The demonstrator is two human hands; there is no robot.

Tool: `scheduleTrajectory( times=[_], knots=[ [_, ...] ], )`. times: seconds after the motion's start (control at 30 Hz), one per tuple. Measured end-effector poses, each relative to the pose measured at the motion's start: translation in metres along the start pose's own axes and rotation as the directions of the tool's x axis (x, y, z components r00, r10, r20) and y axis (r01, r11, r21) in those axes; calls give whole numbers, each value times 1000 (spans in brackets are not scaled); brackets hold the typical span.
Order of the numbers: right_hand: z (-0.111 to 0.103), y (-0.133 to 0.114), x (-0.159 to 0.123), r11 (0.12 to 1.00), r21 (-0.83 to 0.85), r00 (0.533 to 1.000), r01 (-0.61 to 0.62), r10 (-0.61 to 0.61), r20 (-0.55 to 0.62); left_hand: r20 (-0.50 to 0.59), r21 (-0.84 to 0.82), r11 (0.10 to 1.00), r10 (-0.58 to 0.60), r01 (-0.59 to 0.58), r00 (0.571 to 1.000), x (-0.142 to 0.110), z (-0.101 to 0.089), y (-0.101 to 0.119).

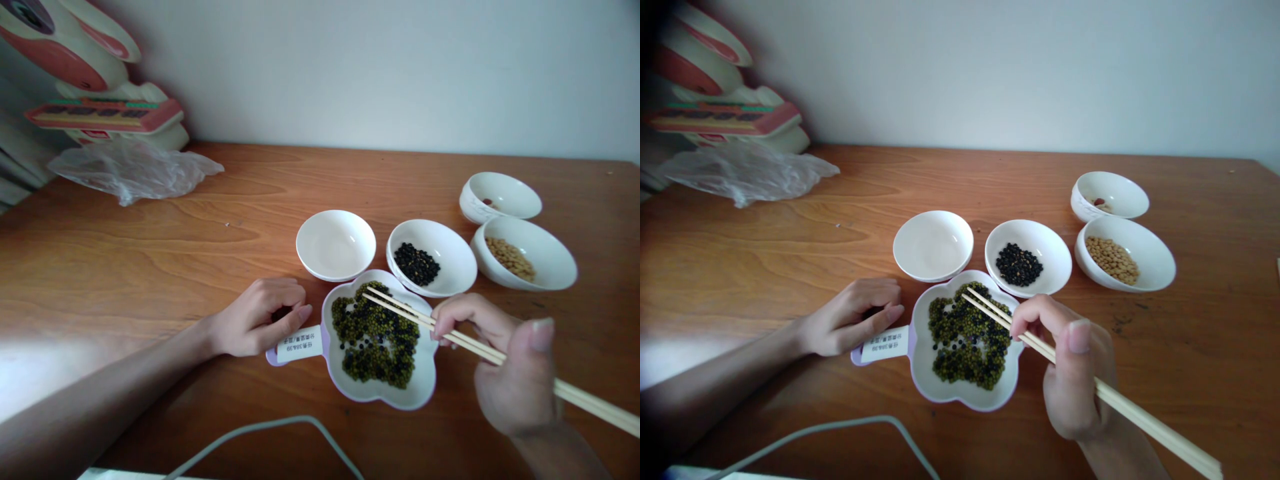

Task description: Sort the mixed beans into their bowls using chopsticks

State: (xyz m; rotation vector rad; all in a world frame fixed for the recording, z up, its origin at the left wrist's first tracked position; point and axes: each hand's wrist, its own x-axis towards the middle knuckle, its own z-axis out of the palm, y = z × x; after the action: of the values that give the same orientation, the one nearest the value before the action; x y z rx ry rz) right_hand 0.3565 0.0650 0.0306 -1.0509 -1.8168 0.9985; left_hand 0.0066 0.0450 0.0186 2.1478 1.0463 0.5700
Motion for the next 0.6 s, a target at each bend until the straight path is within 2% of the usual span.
scheduleTrajectory(
  times=[0.2,0.53,0.6],
  knots=[
    [4,-5,-1,998,-18,998,-59,59,-33,0,4,1000,9,-9,1000,0,-1,0],
    [7,-14,8,993,-78,993,87,-93,-78,-3,5,1000,2,-2,1000,1,-1,0],
    [5,-12,12,994,-64,989,83,-90,-121,-2,5,1000,3,-3,1000,0,-1,0]
  ],
)
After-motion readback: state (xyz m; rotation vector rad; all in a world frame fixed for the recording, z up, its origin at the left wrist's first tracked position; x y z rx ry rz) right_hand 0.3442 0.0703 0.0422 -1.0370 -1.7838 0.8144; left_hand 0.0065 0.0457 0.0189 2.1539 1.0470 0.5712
